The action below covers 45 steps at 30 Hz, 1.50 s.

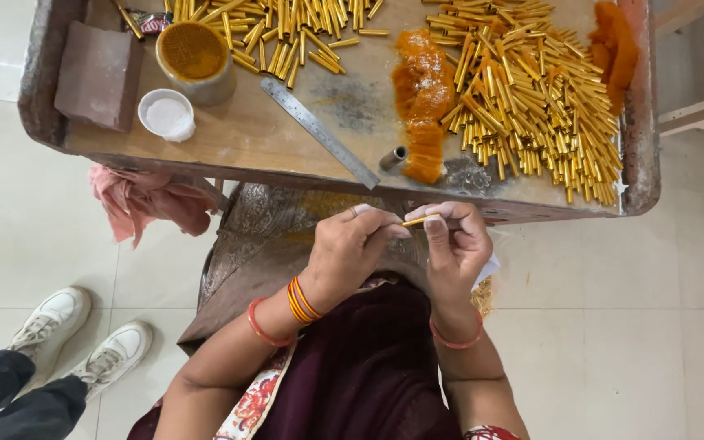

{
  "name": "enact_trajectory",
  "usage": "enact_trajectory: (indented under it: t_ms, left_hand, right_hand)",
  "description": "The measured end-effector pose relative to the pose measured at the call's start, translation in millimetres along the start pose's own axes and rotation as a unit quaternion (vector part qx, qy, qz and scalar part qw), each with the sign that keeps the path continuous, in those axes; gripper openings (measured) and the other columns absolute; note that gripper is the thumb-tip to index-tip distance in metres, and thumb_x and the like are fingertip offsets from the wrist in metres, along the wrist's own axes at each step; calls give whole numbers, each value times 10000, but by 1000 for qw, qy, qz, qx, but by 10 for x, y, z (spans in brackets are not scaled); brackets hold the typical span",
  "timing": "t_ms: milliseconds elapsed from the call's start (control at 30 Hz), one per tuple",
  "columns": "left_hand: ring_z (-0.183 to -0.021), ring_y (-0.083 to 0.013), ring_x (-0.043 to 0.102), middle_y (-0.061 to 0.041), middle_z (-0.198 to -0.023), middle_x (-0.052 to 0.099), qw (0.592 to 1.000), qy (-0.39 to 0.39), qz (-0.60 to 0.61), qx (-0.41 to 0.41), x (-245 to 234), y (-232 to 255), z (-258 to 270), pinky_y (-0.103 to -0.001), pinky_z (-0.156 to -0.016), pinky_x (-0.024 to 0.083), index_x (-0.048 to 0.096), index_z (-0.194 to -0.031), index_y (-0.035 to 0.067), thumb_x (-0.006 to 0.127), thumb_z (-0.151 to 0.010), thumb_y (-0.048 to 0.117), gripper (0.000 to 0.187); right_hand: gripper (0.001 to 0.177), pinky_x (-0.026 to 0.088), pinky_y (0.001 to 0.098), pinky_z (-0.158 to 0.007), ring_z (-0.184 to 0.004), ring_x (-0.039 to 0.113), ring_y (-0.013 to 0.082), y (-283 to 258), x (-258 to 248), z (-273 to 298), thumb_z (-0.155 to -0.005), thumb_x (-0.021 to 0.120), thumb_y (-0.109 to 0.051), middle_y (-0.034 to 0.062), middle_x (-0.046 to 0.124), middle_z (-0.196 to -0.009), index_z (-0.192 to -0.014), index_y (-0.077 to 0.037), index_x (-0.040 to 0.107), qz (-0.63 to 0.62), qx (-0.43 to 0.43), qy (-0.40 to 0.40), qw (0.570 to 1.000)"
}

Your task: The worker measures gold-colored tubes using a metal ruler, applies white powder, and coats them with orange wax or lac at a workstation.

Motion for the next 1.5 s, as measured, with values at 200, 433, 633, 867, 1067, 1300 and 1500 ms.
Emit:
enact_trajectory:
  t_ms: [200,433,633,867,1067,1300,1500]
  left_hand:
    - [-848,-253,727,-118,-984,724,999,38,-2,-11,-182,34,-60,-328,-749,592,692,-1146,36,779,-910,70,254]
    - [-1082,-287,707,-97,-1103,725,963,152,-196,105,-672,138,-54,-421,-996,520,658,-1159,47,734,-964,39,209]
    - [-1167,-252,687,-86,-1182,739,947,163,-249,121,-720,-129,29,-448,-1109,450,628,-1227,31,712,-1002,12,241]
    - [-1179,-236,692,-69,-1185,739,943,175,-245,140,-721,-105,32,-435,-1104,456,639,-1215,27,704,-1007,-1,219]
    - [-1129,-248,690,-65,-1143,727,945,177,-244,126,-761,18,-63,-431,-1071,461,658,-1193,52,712,-988,2,218]
    - [-1092,-312,592,-82,-1116,637,929,123,-341,75,-781,-95,-1003,-451,-957,449,705,-1108,116,710,-915,93,195]
    - [-1039,-319,610,-137,-1038,672,852,32,-521,40,-514,-866,-1703,-440,-864,467,702,-872,84,667,-815,107,71]
  right_hand:
    - [138,539,271,-846,-928,664,150,-414,57,-339,-1028,735,-117,91,714,-1005,-1030,-6,655,119,-73,-12,990]
    - [137,484,384,-901,-1002,588,270,-558,393,-508,-896,839,-61,67,663,-1043,-983,-37,736,369,-237,-47,897]
    - [144,514,370,-932,-1015,635,272,-478,328,-479,-923,812,-62,82,695,-1052,-1019,-32,709,329,-218,-47,918]
    - [123,537,255,-889,-967,673,137,-399,183,-668,-1047,741,-74,93,739,-1059,-1120,9,689,138,-116,-12,984]
    - [255,557,301,-879,-969,694,193,-511,522,-732,-951,816,-96,119,719,-1069,-1142,14,688,261,-168,-74,948]
    - [278,546,334,-779,-867,687,253,-485,557,-771,-879,874,-148,109,716,-991,-1063,-19,710,323,-202,-88,920]
    - [264,546,354,-753,-841,691,260,-452,603,-846,-870,873,-144,111,722,-966,-1056,-19,732,343,-177,-101,917]
Point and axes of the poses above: each hand's wrist, its own z-axis away from the middle knuckle, its own x-axis out of the palm, y = z × x, the point moved 10 cm from there along -z, towards the middle knuckle
